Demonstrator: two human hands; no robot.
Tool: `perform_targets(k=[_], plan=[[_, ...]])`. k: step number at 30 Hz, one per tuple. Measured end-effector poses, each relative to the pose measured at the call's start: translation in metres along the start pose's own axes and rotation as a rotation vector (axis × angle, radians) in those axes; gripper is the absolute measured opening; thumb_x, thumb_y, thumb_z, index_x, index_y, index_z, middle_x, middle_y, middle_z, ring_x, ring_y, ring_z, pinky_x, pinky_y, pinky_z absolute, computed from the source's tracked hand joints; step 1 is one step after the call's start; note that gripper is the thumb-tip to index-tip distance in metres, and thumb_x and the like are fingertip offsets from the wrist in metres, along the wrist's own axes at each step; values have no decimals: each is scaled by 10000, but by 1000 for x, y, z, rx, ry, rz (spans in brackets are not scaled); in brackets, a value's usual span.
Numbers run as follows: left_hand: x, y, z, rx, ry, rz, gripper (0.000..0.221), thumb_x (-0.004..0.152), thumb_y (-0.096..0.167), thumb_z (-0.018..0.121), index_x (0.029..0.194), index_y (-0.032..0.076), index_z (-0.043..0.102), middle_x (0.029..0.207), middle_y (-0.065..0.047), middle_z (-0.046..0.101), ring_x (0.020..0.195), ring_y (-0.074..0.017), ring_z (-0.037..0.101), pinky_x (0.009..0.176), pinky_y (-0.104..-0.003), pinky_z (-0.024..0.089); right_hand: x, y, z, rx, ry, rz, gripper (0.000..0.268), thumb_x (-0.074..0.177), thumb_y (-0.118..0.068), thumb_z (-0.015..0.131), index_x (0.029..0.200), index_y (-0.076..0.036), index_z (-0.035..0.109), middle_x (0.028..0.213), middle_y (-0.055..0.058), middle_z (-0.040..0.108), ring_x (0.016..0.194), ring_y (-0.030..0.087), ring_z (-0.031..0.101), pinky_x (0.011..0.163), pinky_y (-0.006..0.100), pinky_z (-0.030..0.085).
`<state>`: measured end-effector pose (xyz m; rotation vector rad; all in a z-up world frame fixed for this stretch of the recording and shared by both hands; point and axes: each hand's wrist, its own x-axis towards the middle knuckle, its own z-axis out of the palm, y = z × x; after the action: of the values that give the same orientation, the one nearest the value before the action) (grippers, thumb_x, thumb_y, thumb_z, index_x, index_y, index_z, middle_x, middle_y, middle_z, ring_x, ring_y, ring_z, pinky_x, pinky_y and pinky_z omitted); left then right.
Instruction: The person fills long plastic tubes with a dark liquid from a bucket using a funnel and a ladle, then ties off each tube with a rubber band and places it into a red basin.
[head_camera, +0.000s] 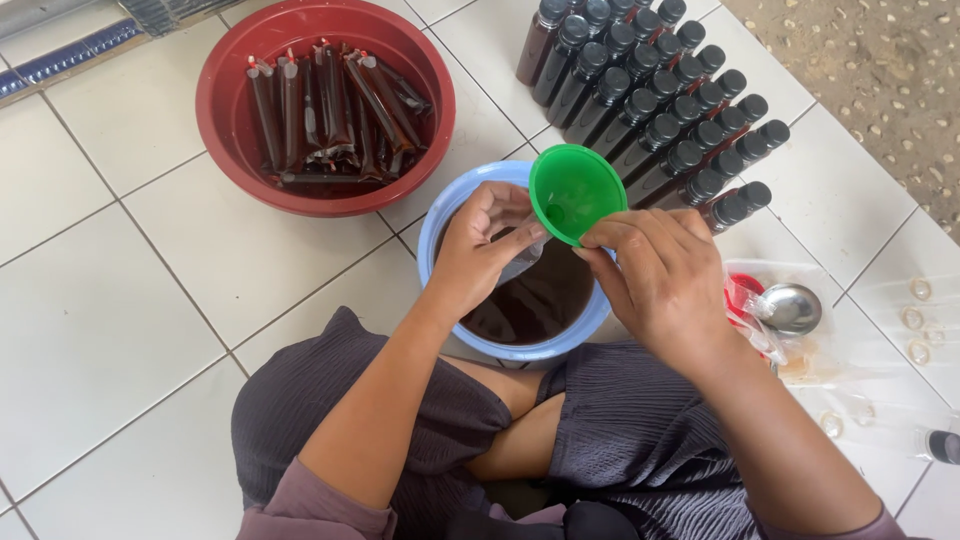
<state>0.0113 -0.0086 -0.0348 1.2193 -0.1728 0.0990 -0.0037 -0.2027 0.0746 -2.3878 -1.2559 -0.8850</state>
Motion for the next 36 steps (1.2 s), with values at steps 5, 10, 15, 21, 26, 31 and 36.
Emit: perform_targets(k=[5,10,15,21,26,31,36], plan=[[-3,9,2,83,-81,54,245,889,166,836,1096,93,729,1023,-39,750,1012,-133,705,1043,-413,505,7,-4,-8,57,-51,13,87,969,-57,756,979,-57,669,940,54,701,786,267,674,769,375,494],[2,-1,-9,184,-106,155,193,883,170,833,1047,98,762,1021,-73,750,1050,-174,688,1040,-439,493,6,-12,-26,200,-33,124,142,939,-77,784,948,0,666,981,105,720,872,321,703,763,415,527],[-5,16,-13,321,-29,218,186,901,99,825,1075,77,763,1038,-92,732,1075,-215,666,1069,-468,469,-99,17,-59,10,85,804,201,996,58,735,1181,109,676,1062,263,684,914,496,714,808,527,561],[-7,17,-14,388,28,257,130,912,41,823,1024,64,760,970,-73,737,1014,-159,645,1065,-450,475,-344,60,-65,-134,-363,1854,750,974,-691,656,1397,-74,613,1215,274,713,1189,448,649,964,552,517],[-15,14,-19,428,113,264,152,904,43,838,1030,59,753,962,-72,725,1001,-146,642,1058,-440,481,-419,48,-44,169,-262,2048,802,893,-450,790,1474,29,511,1221,440,613,1093,572,641,818,662,552],[-33,28,-29,507,187,235,174,894,50,850,1041,84,762,944,-53,727,979,-136,660,1068,-425,482,-412,41,-43,339,-102,2076,681,1026,-466,683,1408,86,574,1211,425,618,1154,587,598,932,713,464],[-35,3,-59,540,213,210,196,922,59,841,1095,73,750,984,-77,733,1024,-142,622,1087,-457,460,-313,0,-85,-417,-412,1640,392,1064,-136,561,1373,102,592,1106,311,672,1020,515,704,852,593,574]])
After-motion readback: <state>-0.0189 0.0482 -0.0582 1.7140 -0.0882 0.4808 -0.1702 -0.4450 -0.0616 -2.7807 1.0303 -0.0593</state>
